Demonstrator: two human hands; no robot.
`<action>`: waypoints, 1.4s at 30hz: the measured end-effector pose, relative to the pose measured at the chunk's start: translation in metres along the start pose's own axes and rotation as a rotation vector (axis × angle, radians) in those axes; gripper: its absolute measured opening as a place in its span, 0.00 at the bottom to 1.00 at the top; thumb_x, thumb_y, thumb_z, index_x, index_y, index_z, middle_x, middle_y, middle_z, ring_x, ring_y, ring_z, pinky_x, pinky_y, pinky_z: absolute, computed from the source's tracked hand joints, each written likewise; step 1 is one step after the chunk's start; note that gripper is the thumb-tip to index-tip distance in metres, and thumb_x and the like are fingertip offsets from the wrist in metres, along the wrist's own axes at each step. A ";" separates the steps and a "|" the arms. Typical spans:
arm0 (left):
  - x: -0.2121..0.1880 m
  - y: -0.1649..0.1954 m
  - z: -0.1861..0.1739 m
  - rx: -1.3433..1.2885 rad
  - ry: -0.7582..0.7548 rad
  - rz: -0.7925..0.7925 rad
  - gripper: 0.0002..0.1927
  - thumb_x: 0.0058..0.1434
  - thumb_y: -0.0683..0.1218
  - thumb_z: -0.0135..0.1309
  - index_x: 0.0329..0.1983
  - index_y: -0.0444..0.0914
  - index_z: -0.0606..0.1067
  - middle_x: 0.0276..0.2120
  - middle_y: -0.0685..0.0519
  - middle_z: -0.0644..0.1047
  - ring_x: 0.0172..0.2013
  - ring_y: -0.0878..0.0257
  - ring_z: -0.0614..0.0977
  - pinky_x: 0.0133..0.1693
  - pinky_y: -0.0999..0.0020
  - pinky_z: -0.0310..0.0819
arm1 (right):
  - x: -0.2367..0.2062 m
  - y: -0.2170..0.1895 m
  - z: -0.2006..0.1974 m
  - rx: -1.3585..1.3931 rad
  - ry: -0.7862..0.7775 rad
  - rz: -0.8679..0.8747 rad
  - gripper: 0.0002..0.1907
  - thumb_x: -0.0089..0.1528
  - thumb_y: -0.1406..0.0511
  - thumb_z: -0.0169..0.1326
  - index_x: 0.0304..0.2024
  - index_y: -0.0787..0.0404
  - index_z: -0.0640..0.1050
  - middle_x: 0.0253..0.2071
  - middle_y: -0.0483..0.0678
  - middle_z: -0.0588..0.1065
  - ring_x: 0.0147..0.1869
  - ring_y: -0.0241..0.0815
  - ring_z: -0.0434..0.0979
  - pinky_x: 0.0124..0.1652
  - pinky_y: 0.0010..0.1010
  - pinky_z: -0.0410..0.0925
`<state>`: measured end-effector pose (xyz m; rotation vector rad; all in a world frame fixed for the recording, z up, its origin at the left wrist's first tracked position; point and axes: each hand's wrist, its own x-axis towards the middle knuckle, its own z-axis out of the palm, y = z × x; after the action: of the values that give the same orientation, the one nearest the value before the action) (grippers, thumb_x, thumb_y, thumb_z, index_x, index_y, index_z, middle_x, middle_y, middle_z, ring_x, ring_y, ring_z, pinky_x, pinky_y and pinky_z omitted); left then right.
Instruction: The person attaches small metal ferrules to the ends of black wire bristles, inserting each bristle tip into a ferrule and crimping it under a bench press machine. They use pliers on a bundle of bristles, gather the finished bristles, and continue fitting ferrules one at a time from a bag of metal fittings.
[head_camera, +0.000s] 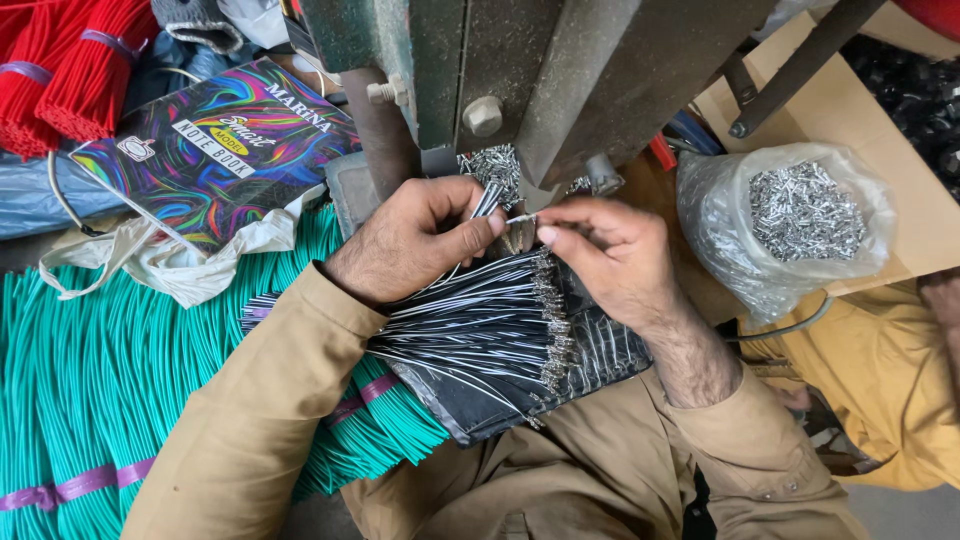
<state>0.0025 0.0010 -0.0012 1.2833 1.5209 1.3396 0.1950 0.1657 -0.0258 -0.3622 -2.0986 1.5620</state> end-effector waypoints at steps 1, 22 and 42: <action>0.000 0.000 0.000 0.016 -0.027 0.038 0.10 0.67 0.47 0.57 0.35 0.35 0.76 0.24 0.60 0.74 0.28 0.74 0.73 0.31 0.74 0.71 | -0.005 -0.002 -0.004 0.000 -0.034 -0.086 0.07 0.66 0.73 0.58 0.47 0.67 0.81 0.42 0.50 0.81 0.44 0.33 0.81 0.44 0.21 0.75; -0.008 0.016 0.001 0.466 -0.092 0.331 0.10 0.63 0.48 0.60 0.37 0.35 0.79 0.33 0.48 0.80 0.37 0.53 0.83 0.40 0.59 0.76 | -0.036 0.000 -0.193 -1.186 0.197 0.095 0.10 0.66 0.68 0.60 0.49 0.59 0.85 0.47 0.56 0.80 0.49 0.57 0.81 0.52 0.42 0.72; -0.016 0.029 0.005 0.470 -0.187 0.394 0.07 0.58 0.44 0.62 0.37 0.36 0.79 0.33 0.47 0.79 0.38 0.51 0.82 0.39 0.59 0.75 | -0.042 -0.037 -0.059 -0.676 -0.286 -0.143 0.11 0.61 0.72 0.56 0.46 0.64 0.82 0.46 0.50 0.80 0.48 0.40 0.82 0.47 0.28 0.76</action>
<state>0.0174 -0.0146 0.0246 2.0284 1.5550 1.0777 0.2644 0.1818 0.0124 -0.2092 -2.7767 0.8204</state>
